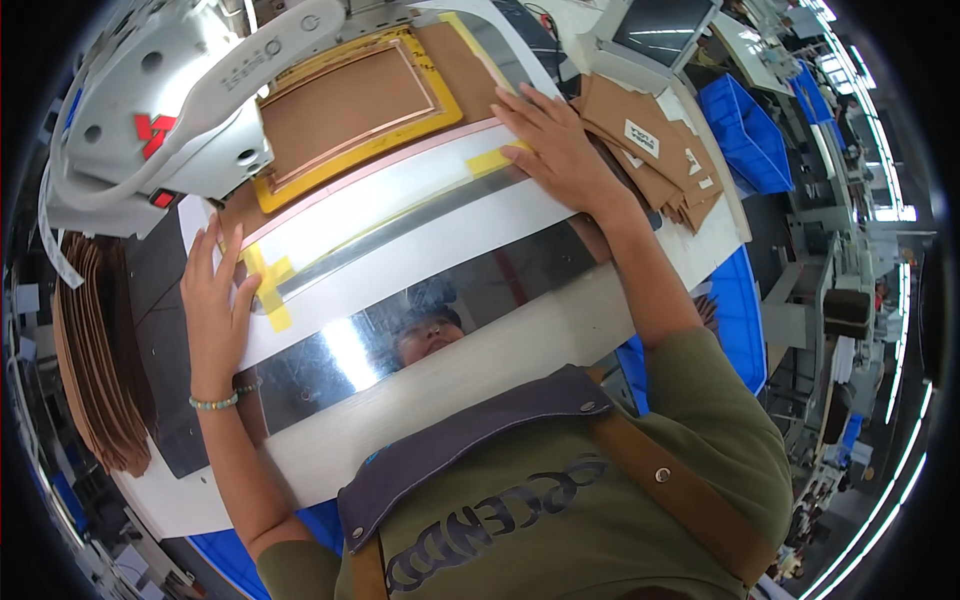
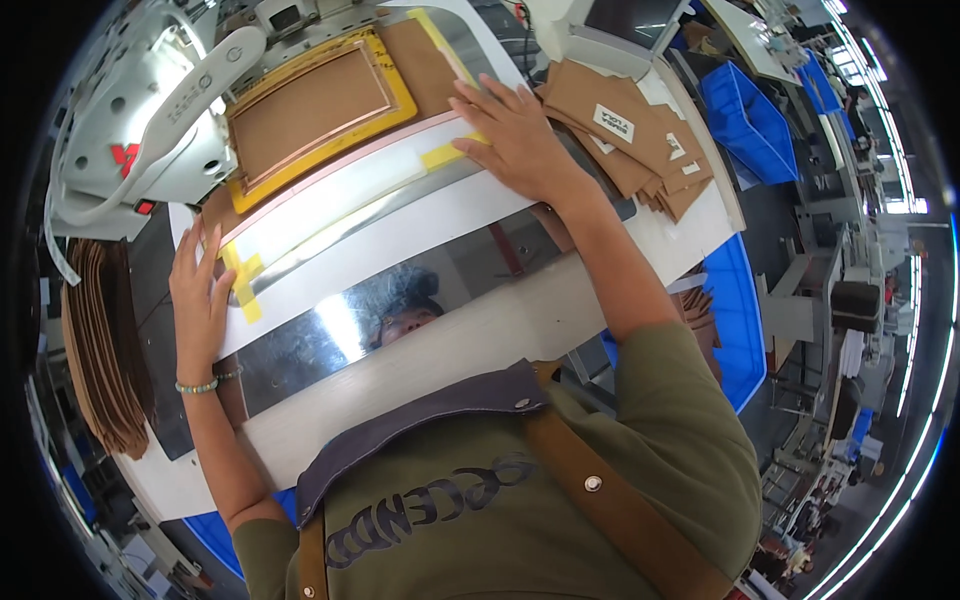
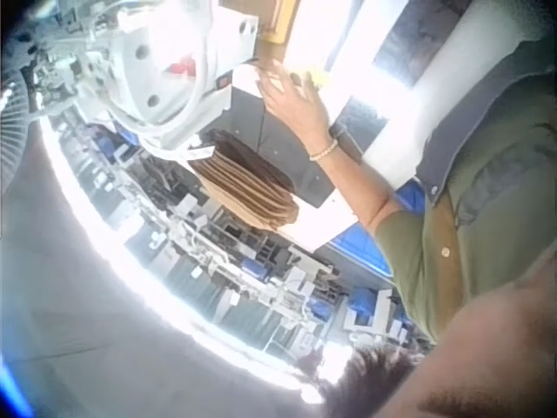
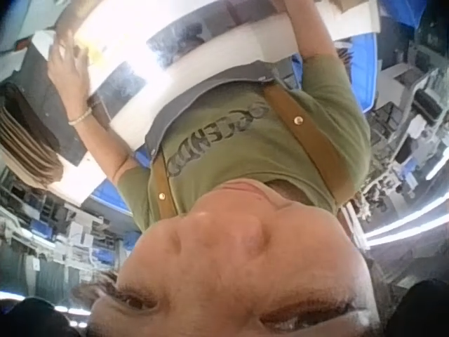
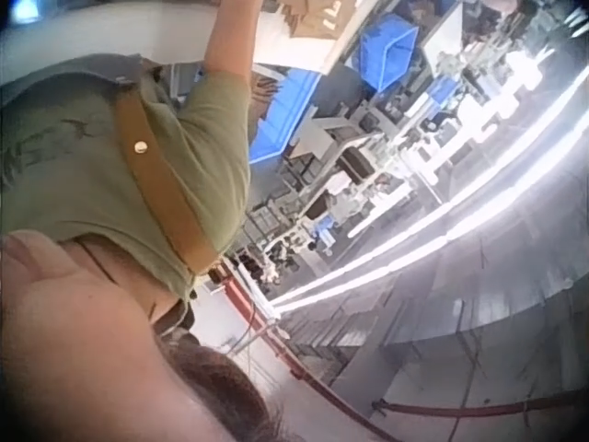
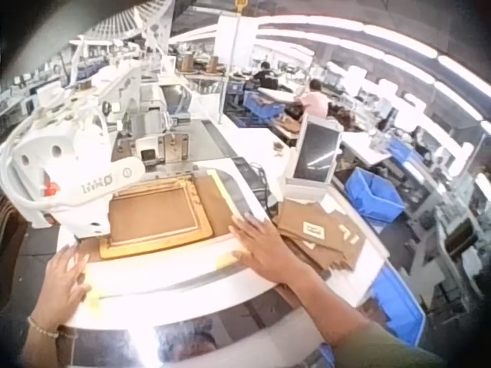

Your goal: Sewing labels and panels for leather bags at a workshop sewing station.

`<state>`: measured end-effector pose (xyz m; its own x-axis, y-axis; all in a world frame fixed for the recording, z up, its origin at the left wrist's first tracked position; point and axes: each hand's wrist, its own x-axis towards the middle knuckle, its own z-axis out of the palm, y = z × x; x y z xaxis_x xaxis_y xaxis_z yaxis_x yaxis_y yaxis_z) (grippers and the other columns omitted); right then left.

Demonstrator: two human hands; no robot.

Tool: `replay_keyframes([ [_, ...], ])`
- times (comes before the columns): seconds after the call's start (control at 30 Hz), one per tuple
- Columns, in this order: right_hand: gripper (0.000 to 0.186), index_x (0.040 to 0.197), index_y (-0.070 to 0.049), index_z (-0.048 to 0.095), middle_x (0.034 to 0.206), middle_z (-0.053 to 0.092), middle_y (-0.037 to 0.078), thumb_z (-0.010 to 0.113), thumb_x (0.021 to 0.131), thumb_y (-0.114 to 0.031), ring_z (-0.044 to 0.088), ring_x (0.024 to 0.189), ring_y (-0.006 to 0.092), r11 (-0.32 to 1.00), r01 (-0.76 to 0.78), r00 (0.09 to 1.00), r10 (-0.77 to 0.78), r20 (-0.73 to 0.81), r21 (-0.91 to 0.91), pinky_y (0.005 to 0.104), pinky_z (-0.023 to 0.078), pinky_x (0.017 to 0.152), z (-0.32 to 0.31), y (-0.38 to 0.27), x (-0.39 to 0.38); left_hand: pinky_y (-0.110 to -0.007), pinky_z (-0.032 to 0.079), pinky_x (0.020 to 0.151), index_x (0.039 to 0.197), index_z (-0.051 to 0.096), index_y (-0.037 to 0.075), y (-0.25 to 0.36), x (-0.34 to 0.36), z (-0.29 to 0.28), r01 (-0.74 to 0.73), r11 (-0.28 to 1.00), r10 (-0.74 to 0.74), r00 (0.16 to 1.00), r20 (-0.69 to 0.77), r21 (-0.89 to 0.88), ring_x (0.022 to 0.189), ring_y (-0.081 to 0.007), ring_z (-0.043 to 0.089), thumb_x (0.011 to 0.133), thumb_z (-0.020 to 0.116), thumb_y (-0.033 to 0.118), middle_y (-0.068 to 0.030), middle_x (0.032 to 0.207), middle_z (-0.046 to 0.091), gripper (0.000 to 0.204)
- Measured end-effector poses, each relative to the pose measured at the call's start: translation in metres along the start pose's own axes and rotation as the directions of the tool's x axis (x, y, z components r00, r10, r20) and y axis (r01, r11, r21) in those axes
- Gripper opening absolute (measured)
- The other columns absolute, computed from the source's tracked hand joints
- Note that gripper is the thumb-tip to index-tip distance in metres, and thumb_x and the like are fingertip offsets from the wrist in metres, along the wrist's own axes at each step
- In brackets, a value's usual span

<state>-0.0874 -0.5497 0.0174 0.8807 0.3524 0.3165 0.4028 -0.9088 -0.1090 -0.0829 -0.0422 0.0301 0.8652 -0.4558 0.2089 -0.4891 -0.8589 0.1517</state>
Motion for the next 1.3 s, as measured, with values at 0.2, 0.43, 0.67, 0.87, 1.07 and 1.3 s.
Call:
replay_keyframes([
  [0.2,0.06,0.156,-0.009,0.056,0.171,0.043,0.009,0.052,0.112,-0.05,0.029,0.162,0.0321,1.0,-0.019,1.0,0.019,0.007,0.019,0.0579,0.02,0.131,0.001,0.003,-0.002,-0.052,0.024,0.13,0.164,0.05,0.017,0.0,0.001,0.0,0.006,1.0,-0.006,1.0,0.019,-0.003,0.162,-0.0366,0.031,0.104,0.064,0.023,-0.0109,0.175,0.039,0.062],
  [0.43,0.06,0.156,-0.008,0.057,0.17,0.044,0.01,0.052,0.113,-0.049,0.029,0.162,0.0326,0.999,-0.006,1.0,0.006,-0.01,0.042,0.0559,0.02,0.131,-0.001,0.003,-0.003,-0.05,0.024,0.131,0.165,0.049,0.016,0.002,0.0,-0.002,0.017,1.0,-0.017,0.999,0.032,0.02,0.162,-0.036,0.032,0.108,0.06,0.026,-0.0126,0.174,0.039,0.059],
  [0.67,0.054,0.145,-0.005,0.065,0.159,0.057,0.013,0.057,0.11,-0.045,0.047,0.15,0.0346,1.0,0.023,0.975,-0.02,-0.222,0.009,0.0544,0.035,0.124,-0.014,0.007,0.0,-0.051,0.024,0.13,0.165,0.048,0.017,0.003,0.002,0.003,0.005,1.0,-0.005,1.0,0.03,0.004,0.161,-0.0367,0.032,0.107,0.061,0.028,-0.0122,0.175,0.039,0.06],
  [0.87,0.041,0.134,-0.006,0.073,0.132,0.074,0.014,0.066,0.105,-0.033,0.067,0.126,0.0343,0.945,-0.322,0.797,0.3,-0.523,0.051,0.0411,0.052,0.107,-0.101,0.067,-0.028,-0.051,0.025,0.13,0.166,0.047,0.018,-0.002,0.001,0.003,-0.042,0.998,0.042,0.999,0.007,0.038,0.161,-0.0375,0.032,0.109,0.057,0.033,-0.0125,0.175,0.038,0.06],
  [1.07,0.03,0.107,-0.008,0.076,0.108,0.078,0.012,0.077,0.096,-0.036,0.073,0.101,0.029,0.759,-0.65,0.758,0.647,0.086,0.027,0.0401,0.055,0.089,-0.081,0.108,-0.058,-0.051,0.028,0.128,0.164,0.049,0.014,-0.012,-0.007,-0.001,-0.04,0.999,0.04,0.999,0.008,0.033,0.159,-0.0391,0.036,0.107,0.062,0.027,-0.0143,0.174,0.039,0.06],
  [1.3,0.023,0.105,-0.005,0.071,0.092,0.071,0.005,0.071,0.103,-0.027,0.066,0.086,0.015,0.821,-0.316,0.9,0.418,-0.122,0.476,0.0303,0.051,0.08,-0.099,0.126,-0.03,-0.05,0.032,0.127,0.158,0.055,0.01,-0.007,0.008,-0.036,-0.041,0.998,0.043,0.999,0.029,-0.057,0.156,-0.0419,0.039,0.104,0.066,0.02,-0.0189,0.166,0.048,0.056],
])
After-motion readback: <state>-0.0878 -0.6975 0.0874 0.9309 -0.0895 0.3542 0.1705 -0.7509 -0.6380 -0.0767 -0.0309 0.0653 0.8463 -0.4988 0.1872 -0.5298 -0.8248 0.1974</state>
